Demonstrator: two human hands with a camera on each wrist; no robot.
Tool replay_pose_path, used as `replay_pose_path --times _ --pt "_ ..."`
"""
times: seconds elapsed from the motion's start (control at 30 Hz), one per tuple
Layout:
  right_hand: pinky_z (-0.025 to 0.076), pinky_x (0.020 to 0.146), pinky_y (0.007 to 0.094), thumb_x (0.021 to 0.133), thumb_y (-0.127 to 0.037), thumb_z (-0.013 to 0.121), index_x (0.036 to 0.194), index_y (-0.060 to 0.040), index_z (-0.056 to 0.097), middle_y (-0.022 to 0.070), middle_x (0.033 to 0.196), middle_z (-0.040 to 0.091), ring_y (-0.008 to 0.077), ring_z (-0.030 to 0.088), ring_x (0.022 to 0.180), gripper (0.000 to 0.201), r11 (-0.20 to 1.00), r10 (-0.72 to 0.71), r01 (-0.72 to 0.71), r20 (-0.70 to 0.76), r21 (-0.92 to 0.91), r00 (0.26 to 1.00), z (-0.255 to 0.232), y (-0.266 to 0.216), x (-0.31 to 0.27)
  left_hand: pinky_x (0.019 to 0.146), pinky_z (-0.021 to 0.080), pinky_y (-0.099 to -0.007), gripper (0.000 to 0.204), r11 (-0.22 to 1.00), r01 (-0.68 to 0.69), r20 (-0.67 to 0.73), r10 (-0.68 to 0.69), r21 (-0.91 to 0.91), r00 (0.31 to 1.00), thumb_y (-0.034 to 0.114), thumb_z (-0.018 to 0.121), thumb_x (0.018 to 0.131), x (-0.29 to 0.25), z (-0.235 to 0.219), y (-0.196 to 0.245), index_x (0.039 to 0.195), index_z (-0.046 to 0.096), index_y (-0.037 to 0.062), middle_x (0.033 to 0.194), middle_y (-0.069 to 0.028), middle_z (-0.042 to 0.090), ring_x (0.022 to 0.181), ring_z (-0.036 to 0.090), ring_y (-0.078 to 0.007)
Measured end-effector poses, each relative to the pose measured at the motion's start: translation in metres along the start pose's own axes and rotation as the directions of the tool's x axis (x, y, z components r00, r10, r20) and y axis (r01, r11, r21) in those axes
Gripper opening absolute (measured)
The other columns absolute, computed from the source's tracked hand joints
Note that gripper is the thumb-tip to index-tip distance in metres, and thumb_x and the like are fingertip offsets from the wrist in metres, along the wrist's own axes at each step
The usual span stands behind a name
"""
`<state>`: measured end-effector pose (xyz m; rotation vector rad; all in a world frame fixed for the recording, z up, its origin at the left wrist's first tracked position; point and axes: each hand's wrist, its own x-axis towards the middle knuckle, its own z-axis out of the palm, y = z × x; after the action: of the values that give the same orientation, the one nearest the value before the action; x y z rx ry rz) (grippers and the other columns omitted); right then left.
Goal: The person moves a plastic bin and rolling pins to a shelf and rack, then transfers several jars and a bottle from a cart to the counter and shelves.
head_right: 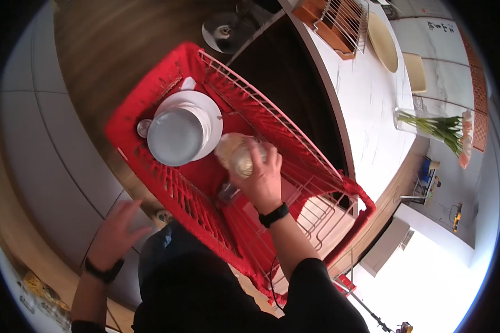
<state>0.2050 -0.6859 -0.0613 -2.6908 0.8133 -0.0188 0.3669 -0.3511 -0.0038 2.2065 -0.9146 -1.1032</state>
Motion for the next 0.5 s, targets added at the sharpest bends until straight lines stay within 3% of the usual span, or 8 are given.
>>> replay_pose_path --times 0.07,0.17,0.2,0.27,0.3,0.43,0.5 --pt "0.05 0.099 0.0526 0.062 -0.022 0.089 0.144 -0.0206 0.052 0.0214 0.133 0.048 0.0437 0.051 0.116 0.089 0.985 -0.155 0.142 0.143 0.1 0.977 -0.039 -0.035 -0.006 0.111 0.042 -0.0464 0.099 0.982 -0.189 -0.082 0.188 -0.011 0.979 0.027 0.09 0.071 0.039 0.008 0.028 0.154 0.04 0.0085 0.15 -0.0172 0.046 0.135 0.047 -0.0392" --pt "0.054 0.097 0.051 0.062 -0.021 0.091 0.145 -0.0242 0.053 0.0206 0.135 0.048 0.0437 0.054 0.117 0.091 0.922 -0.354 0.293 0.245 0.251 0.903 -0.068 -0.078 -0.017 0.118 0.036 -0.048 0.114 0.947 -0.307 -0.135 0.293 -0.092 0.946 0.025 0.095 0.062 0.061 0.028 0.04 0.157 0.034 0.0068 0.157 -0.0189 0.039 0.143 0.039 -0.0409" --pt "0.054 0.097 0.0501 0.064 -0.022 0.09 0.146 -0.024 0.053 0.0205 0.134 0.048 0.0426 0.054 0.118 0.09 0.9 -0.39 0.302 0.273 0.314 0.879 -0.072 -0.089 -0.021 0.118 0.036 -0.048 0.114 0.945 -0.312 -0.128 0.3 -0.093 0.945 0.025 0.095 0.062 0.061 0.033 0.04 0.157 0.034 0.0068 0.157 -0.0189 0.039 0.143 0.039 -0.0409" --pt "0.053 0.098 0.0491 0.065 -0.024 0.09 0.149 -0.0244 0.05 0.0195 0.133 0.049 0.0413 0.054 0.118 0.093 0.852 -0.465 0.33 0.298 0.405 0.834 -0.075 -0.103 -0.032 0.119 0.035 -0.0476 0.116 0.885 -0.353 -0.078 0.346 -0.304 0.935 0.024 0.096 0.06 0.056 0.039 0.036 0.157 0.033 0.0062 0.158 -0.0209 0.037 0.145 0.039 -0.0394" --pt "0.053 0.098 0.0491 0.065 -0.024 0.09 0.149 -0.0244 0.05 0.0195 0.133 0.049 0.0413 0.054 0.118 0.093 0.854 -0.458 0.322 0.295 0.409 0.839 -0.072 -0.106 -0.038 0.118 0.036 -0.0473 0.113 0.862 -0.284 -0.036 0.297 -0.419 0.954 0.022 0.096 0.06 0.051 0.043 0.032 0.154 0.036 0.0062 0.155 -0.0202 0.04 0.143 0.042 -0.0387" --pt "0.051 0.101 0.0469 0.067 -0.034 0.091 0.156 -0.0188 0.041 0.0204 0.142 0.046 0.0396 0.052 0.122 0.102 0.809 -0.531 0.348 0.337 0.474 0.777 -0.06 -0.106 -0.05 0.117 0.038 -0.0475 0.107 0.893 -0.217 0.02 0.244 -0.395 0.97 0.024 0.096 0.06 0.03 0.051 0.019 0.15 0.04 0.0057 0.151 -0.019 0.045 0.139 0.046 -0.037" --pt "0.05 0.102 0.0463 0.07 -0.038 0.09 0.158 -0.0159 0.038 0.0205 0.146 0.044 0.0398 0.052 0.125 0.104 0.773 -0.561 0.339 0.328 0.537 0.76 -0.055 -0.097 -0.049 0.115 0.039 -0.0459 0.1 0.868 -0.268 -0.106 0.247 -0.418 0.963 0.024 0.097 0.061 0.023 0.059 0.01 0.145 0.044 0.0056 0.146 -0.0182 0.048 0.138 0.047 -0.0354"
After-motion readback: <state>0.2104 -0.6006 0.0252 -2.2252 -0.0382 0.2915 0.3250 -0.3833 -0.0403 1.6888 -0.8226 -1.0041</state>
